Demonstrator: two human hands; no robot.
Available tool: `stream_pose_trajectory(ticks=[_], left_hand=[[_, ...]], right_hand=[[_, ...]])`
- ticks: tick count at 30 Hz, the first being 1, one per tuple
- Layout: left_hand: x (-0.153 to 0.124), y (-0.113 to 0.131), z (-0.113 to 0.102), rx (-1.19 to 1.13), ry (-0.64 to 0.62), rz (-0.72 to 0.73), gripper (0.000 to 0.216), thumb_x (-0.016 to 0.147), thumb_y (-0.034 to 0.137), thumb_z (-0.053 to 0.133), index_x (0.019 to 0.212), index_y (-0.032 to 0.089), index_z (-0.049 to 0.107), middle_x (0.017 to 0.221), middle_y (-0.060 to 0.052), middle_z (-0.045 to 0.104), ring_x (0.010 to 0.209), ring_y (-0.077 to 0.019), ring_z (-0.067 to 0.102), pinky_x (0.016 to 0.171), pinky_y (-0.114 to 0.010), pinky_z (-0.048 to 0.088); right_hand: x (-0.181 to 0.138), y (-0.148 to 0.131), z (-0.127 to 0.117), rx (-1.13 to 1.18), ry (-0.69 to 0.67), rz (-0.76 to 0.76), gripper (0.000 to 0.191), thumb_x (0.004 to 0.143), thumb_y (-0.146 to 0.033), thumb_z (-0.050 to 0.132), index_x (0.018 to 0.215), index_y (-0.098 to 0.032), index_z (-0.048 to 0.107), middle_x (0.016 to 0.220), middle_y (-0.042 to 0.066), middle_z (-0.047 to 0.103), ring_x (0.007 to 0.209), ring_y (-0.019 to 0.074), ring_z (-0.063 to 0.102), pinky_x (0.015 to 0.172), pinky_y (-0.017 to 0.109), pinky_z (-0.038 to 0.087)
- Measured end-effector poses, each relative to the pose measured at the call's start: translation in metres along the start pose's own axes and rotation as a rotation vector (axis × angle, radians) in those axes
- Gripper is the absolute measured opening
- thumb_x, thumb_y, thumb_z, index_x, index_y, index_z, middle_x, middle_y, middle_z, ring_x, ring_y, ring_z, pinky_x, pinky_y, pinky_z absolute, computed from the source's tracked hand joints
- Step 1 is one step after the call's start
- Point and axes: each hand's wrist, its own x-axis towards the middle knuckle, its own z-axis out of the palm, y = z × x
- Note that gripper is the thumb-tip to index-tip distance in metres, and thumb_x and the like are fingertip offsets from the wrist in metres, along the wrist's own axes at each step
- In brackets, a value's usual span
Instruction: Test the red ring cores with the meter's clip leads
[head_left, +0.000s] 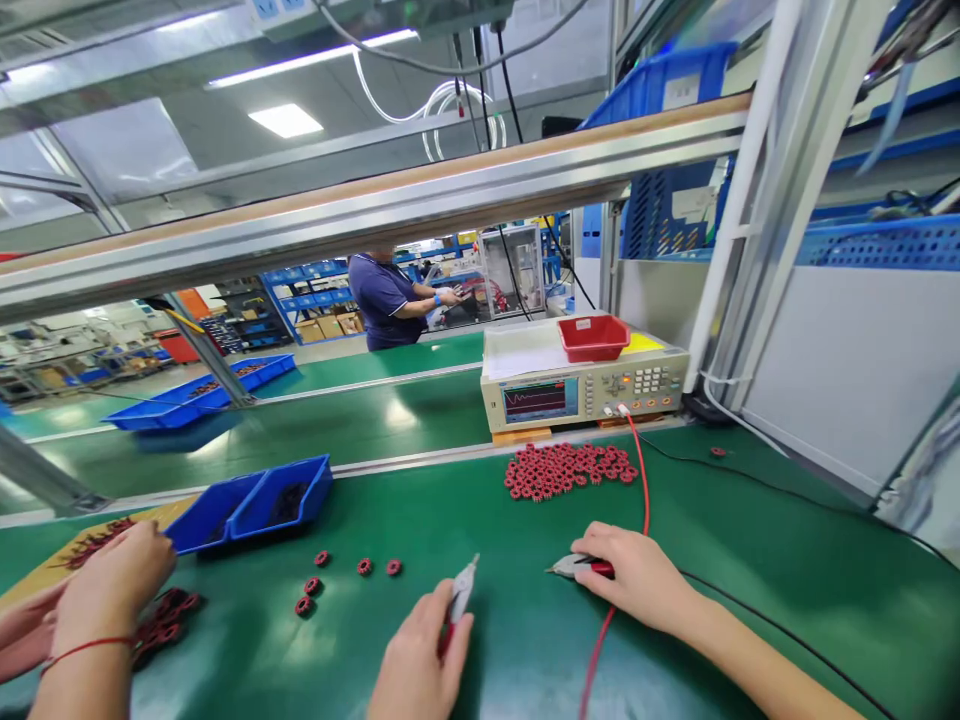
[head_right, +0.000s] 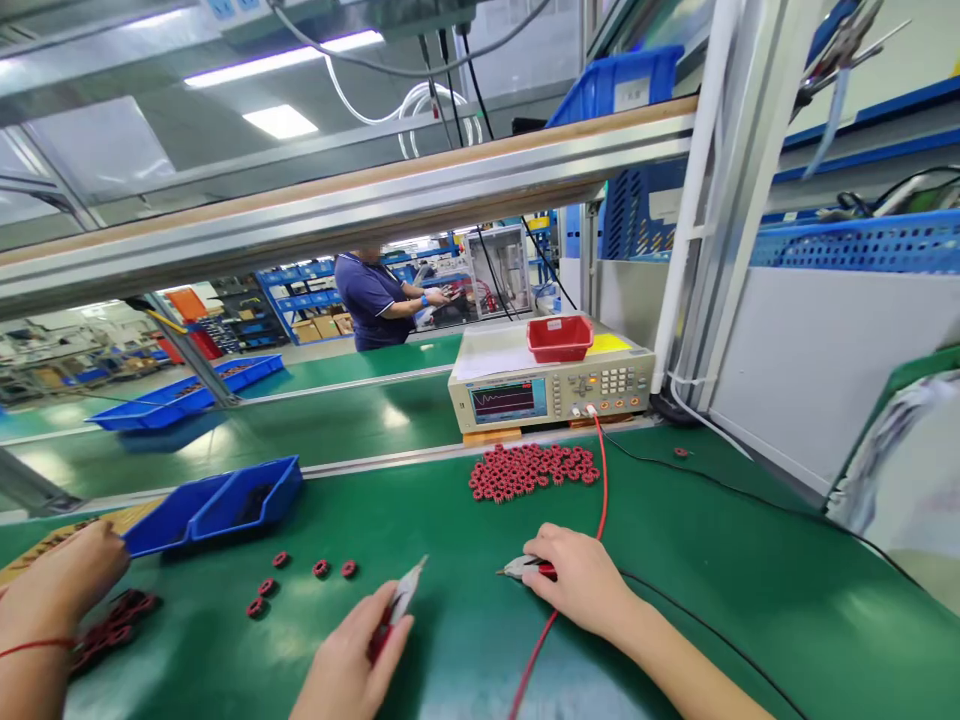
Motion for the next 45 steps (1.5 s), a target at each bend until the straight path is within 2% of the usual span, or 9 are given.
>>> stream_pose_trajectory(ticks=[3,7,11,14,17,21,25,31,45], left_hand=[[0.016,0.039,0.015,-0.111,-0.209,0.015,0.027,0.085,0.030,0.047,0.107,0.018,0.059,0.096,-0.010,0.066,0.087,-0.0211,0.064,0.077,-0.030,0.052],[0.038,0.066,0.023,-0.249,-0.289,0.003,0.023,0.087,0.029,0.043,0.102,0.019,0.058,0.095,-0.009,0.064,0.088,-0.0208,0.060,0.081,-0.033,0.047],[0.055,0.059,0.030,-0.367,-0.256,-0.090,0.024,0.088,0.036,0.042,0.096,0.020,0.057,0.080,-0.003,0.062,0.073,-0.0176,0.058,0.070,-0.029,0.046],[0.064,0.046,0.040,-0.597,-0.239,-0.239,0.034,0.084,0.049,0.045,0.093,0.018,0.056,0.066,0.002,0.055,0.055,-0.0131,0.053,0.049,-0.022,0.042],[0.068,0.033,0.048,-0.897,-0.242,-0.400,0.045,0.076,0.057,0.052,0.093,0.016,0.056,0.059,0.004,0.051,0.041,-0.0089,0.046,0.034,-0.017,0.032],[0.066,0.025,0.050,-1.035,-0.215,-0.463,0.046,0.070,0.053,0.063,0.092,0.014,0.058,0.058,0.003,0.055,0.040,-0.0072,0.046,0.034,-0.015,0.033],[0.062,0.028,0.043,-0.906,-0.292,-0.427,0.046,0.072,0.051,0.062,0.099,0.014,0.060,0.062,0.002,0.059,0.044,-0.0094,0.051,0.037,-0.018,0.039],[0.059,0.043,0.027,-0.464,-0.329,-0.133,0.034,0.078,0.039,0.059,0.103,0.018,0.066,0.095,-0.005,0.071,0.083,-0.0210,0.064,0.077,-0.029,0.051],[0.050,0.061,0.025,-0.277,-0.371,0.036,0.028,0.083,0.031,0.052,0.106,0.019,0.062,0.096,-0.007,0.069,0.082,-0.0193,0.065,0.075,-0.028,0.051]], right_hand=[[0.002,0.004,-0.002,-0.016,0.005,0.030,0.017,0.079,-0.031,0.053,0.089,-0.029,0.066,0.085,-0.001,0.062,0.079,0.0156,0.060,0.066,0.024,0.039],[0.002,0.020,-0.012,-0.163,0.066,0.270,0.019,0.082,-0.036,0.049,0.082,-0.026,0.066,0.083,0.000,0.062,0.075,0.0163,0.061,0.059,0.024,0.038],[0.003,0.041,-0.023,-0.250,0.147,0.460,0.032,0.089,-0.038,0.039,0.079,-0.019,0.063,0.082,0.006,0.062,0.070,0.0203,0.062,0.054,0.026,0.037],[0.009,0.052,-0.026,-0.284,0.190,0.517,0.031,0.091,-0.036,0.039,0.082,-0.017,0.062,0.087,0.009,0.061,0.074,0.0222,0.063,0.055,0.028,0.039],[0.019,0.056,-0.024,-0.310,0.215,0.510,0.025,0.091,-0.032,0.041,0.089,-0.016,0.061,0.093,0.011,0.060,0.084,0.0225,0.062,0.061,0.027,0.041],[0.027,0.052,-0.018,-0.305,0.187,0.372,0.023,0.091,-0.031,0.043,0.099,-0.018,0.059,0.100,0.008,0.060,0.096,0.0204,0.057,0.070,0.026,0.042],[0.023,0.037,-0.012,-0.257,0.094,0.191,0.021,0.089,-0.036,0.047,0.098,-0.023,0.061,0.095,0.002,0.061,0.093,0.0161,0.055,0.071,0.024,0.040],[0.016,0.018,-0.011,-0.206,0.010,0.093,0.021,0.089,-0.035,0.046,0.097,-0.023,0.061,0.092,0.003,0.060,0.091,0.0174,0.055,0.069,0.025,0.039],[0.002,0.017,-0.029,-0.166,-0.105,0.141,0.020,0.083,-0.035,0.051,0.088,-0.023,0.066,0.086,0.003,0.062,0.076,0.0184,0.061,0.060,0.025,0.037]])
